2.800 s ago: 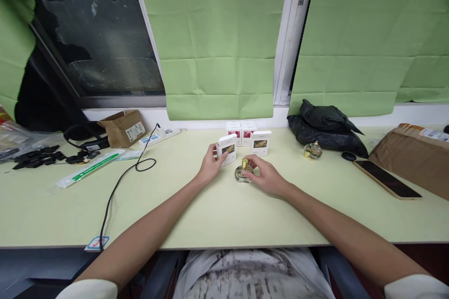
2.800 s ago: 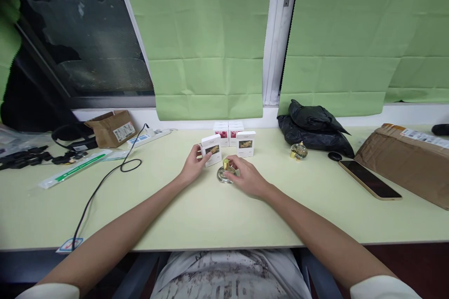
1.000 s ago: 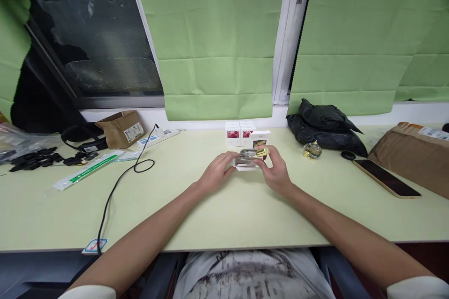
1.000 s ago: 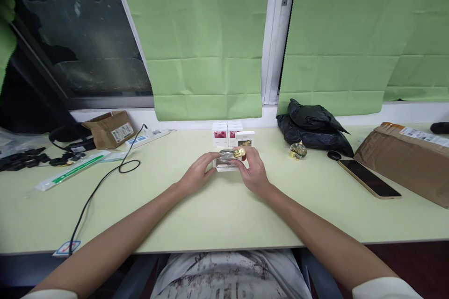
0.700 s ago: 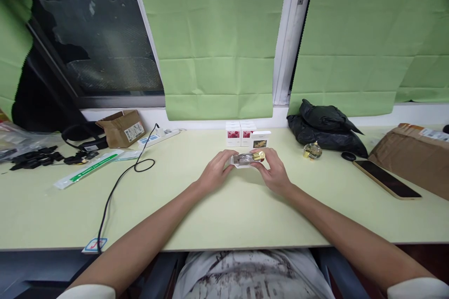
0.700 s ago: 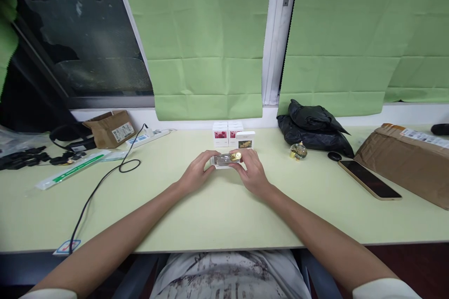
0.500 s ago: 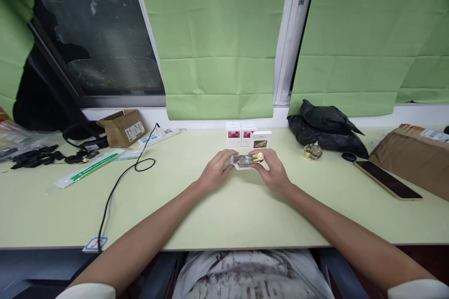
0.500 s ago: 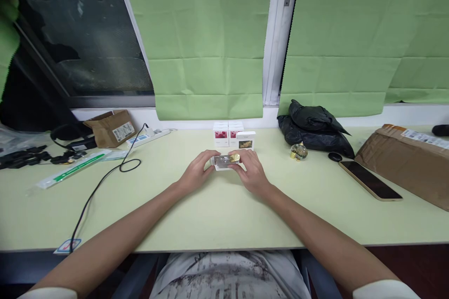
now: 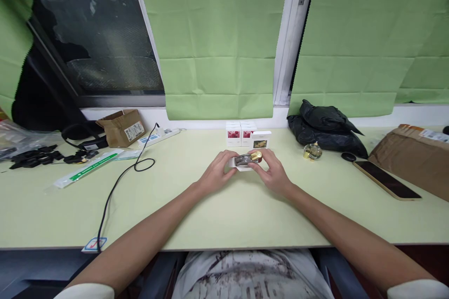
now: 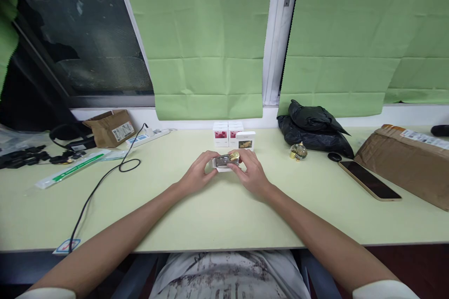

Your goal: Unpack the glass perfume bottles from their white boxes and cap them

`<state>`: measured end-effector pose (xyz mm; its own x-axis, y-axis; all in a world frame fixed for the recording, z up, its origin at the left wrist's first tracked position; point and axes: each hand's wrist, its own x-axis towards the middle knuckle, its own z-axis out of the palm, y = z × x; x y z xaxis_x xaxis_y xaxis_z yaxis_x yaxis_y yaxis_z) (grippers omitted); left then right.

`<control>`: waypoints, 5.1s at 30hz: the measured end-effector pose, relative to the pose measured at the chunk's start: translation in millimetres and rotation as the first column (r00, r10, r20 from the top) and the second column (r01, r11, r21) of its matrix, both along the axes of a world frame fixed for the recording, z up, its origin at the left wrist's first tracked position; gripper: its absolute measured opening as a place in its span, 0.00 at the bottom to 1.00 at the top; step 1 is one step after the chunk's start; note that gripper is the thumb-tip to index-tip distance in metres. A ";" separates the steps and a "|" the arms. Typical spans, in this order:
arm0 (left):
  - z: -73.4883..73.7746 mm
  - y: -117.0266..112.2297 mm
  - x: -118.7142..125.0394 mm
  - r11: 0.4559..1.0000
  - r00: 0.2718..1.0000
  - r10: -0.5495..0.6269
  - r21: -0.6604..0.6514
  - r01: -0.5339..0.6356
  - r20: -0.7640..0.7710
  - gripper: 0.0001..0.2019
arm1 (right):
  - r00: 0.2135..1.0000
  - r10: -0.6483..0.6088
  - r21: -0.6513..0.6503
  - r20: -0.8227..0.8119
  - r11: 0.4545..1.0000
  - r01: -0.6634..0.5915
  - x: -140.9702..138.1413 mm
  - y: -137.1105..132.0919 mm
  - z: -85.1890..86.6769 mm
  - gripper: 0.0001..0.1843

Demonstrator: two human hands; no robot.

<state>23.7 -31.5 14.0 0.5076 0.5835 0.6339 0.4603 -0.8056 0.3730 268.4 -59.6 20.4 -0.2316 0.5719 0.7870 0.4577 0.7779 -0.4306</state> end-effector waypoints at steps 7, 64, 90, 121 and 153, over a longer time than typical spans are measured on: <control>2.3 -3.5 3.9 0.998 1.000 -0.001 -0.060 0.002 0.020 0.20 | 1.000 0.022 -0.043 -0.007 0.999 -0.022 -1.2 -1.1 0.3 0.14; -2.0 -18.2 27.4 0.758 0.910 -0.052 -0.578 0.304 0.410 0.21 | 0.973 0.215 -0.160 -0.090 0.961 -0.227 0.6 -3.4 6.3 0.25; -2.4 -15.7 27.5 0.743 0.909 -0.057 -0.590 0.315 0.413 0.22 | 0.937 0.248 -0.335 -0.246 0.885 -0.322 -3.1 1.0 4.1 0.17; -3.0 -10.4 18.1 0.932 0.931 0.094 -0.359 0.042 0.354 0.15 | 0.987 0.006 0.158 0.161 0.987 -0.031 3.1 -0.5 -4.0 0.14; 2.1 -10.9 13.3 0.991 0.937 0.043 -0.134 0.004 0.347 0.14 | 0.976 0.023 0.006 0.219 1.000 -0.025 14.7 10.1 -1.3 0.28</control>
<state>37.0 -42.4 16.0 0.2563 0.6809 0.6860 0.2975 -0.7309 0.6143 283.1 -49.5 19.0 -0.4119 0.5579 0.7205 0.5214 0.7928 -0.3158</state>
